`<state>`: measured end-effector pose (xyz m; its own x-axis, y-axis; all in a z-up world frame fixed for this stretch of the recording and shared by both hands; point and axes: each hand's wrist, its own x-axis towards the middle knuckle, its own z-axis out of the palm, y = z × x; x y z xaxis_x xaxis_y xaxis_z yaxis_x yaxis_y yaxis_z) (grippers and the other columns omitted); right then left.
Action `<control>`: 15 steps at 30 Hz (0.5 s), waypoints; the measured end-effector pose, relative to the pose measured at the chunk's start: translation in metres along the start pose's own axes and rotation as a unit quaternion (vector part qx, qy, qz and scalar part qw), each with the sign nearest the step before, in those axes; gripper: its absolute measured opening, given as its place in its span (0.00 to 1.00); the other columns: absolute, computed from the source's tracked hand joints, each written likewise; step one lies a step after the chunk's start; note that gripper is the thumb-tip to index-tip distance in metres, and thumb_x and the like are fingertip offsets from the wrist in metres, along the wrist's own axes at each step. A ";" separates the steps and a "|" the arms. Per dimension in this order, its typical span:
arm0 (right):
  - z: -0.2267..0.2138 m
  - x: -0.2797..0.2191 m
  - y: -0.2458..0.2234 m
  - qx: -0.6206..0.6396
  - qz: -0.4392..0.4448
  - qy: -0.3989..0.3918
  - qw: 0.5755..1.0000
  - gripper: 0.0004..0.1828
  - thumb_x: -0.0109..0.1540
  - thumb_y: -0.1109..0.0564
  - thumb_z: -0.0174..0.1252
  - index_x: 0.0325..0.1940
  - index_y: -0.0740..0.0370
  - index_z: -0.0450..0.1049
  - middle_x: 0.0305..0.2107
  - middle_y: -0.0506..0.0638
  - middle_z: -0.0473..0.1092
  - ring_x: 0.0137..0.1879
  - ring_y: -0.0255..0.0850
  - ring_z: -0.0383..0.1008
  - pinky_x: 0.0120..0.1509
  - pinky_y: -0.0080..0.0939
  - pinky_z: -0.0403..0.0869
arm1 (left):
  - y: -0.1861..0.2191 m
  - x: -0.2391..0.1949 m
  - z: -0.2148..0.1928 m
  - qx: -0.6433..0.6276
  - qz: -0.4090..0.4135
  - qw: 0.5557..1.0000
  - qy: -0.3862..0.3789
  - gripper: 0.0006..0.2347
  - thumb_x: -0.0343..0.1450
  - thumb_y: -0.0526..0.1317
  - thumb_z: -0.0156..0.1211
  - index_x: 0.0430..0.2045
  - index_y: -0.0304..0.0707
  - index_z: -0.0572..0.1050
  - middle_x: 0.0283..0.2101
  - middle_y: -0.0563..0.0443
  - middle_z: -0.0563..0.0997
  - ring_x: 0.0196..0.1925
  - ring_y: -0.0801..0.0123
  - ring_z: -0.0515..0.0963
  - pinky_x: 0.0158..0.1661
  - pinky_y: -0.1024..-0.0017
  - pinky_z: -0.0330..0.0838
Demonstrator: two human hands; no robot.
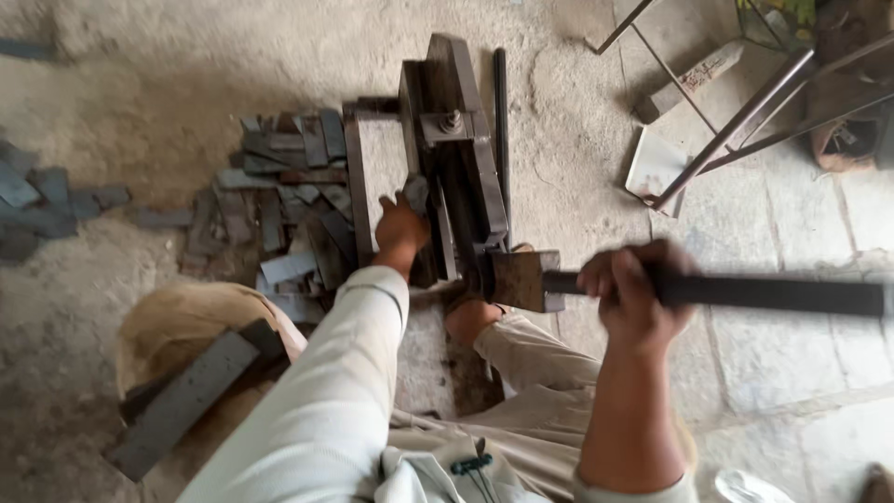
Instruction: The person uses a manual lever-operated shear to cut several small rectangular metal plates into smaller pieces.
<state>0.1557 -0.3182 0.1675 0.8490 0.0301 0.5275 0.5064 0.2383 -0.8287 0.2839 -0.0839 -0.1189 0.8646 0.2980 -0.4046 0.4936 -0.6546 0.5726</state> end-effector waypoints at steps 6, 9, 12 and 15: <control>0.014 0.089 0.039 -0.057 0.098 -0.016 0.993 0.13 0.66 0.67 0.59 0.30 0.61 0.65 0.17 0.49 0.65 0.18 0.36 0.66 0.20 0.37 0.67 | -0.027 0.006 -0.013 -0.108 -0.003 0.991 0.077 0.31 0.67 0.45 0.67 0.63 0.35 0.61 0.56 0.30 0.65 0.45 0.44 0.77 0.42 0.57 0.74; 0.030 0.121 0.051 -0.066 0.109 -0.006 0.992 0.14 0.64 0.66 0.64 0.29 0.60 0.67 0.16 0.49 0.66 0.17 0.36 0.67 0.20 0.36 0.68 | -0.043 0.002 -0.010 -0.161 -0.007 0.985 0.067 0.31 0.66 0.44 0.70 0.62 0.35 0.62 0.46 0.33 0.71 0.36 0.50 0.77 0.34 0.59 0.73; 0.043 0.143 0.058 -0.073 0.110 -0.006 0.991 0.16 0.63 0.64 0.66 0.27 0.59 0.67 0.16 0.48 0.68 0.16 0.35 0.67 0.20 0.36 0.69 | -0.050 0.005 -0.012 -0.234 0.033 0.971 0.047 0.31 0.65 0.43 0.72 0.60 0.34 0.63 0.36 0.35 0.77 0.27 0.55 0.78 0.26 0.62 0.71; 0.046 0.152 0.065 -0.060 0.119 -0.010 0.991 0.18 0.63 0.63 0.68 0.24 0.58 0.67 0.15 0.47 0.67 0.15 0.35 0.66 0.19 0.35 0.67 | -0.047 0.006 -0.002 -0.277 0.082 0.957 0.007 0.31 0.64 0.42 0.75 0.59 0.33 0.64 0.26 0.37 0.82 0.18 0.61 0.78 0.18 0.65 0.70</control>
<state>0.3107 -0.2534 0.2028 0.9440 0.0913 0.3172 0.3076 0.1050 -0.9457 0.2658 -0.0504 -0.1471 0.9340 0.2342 -0.2697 0.3221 -0.2259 0.9194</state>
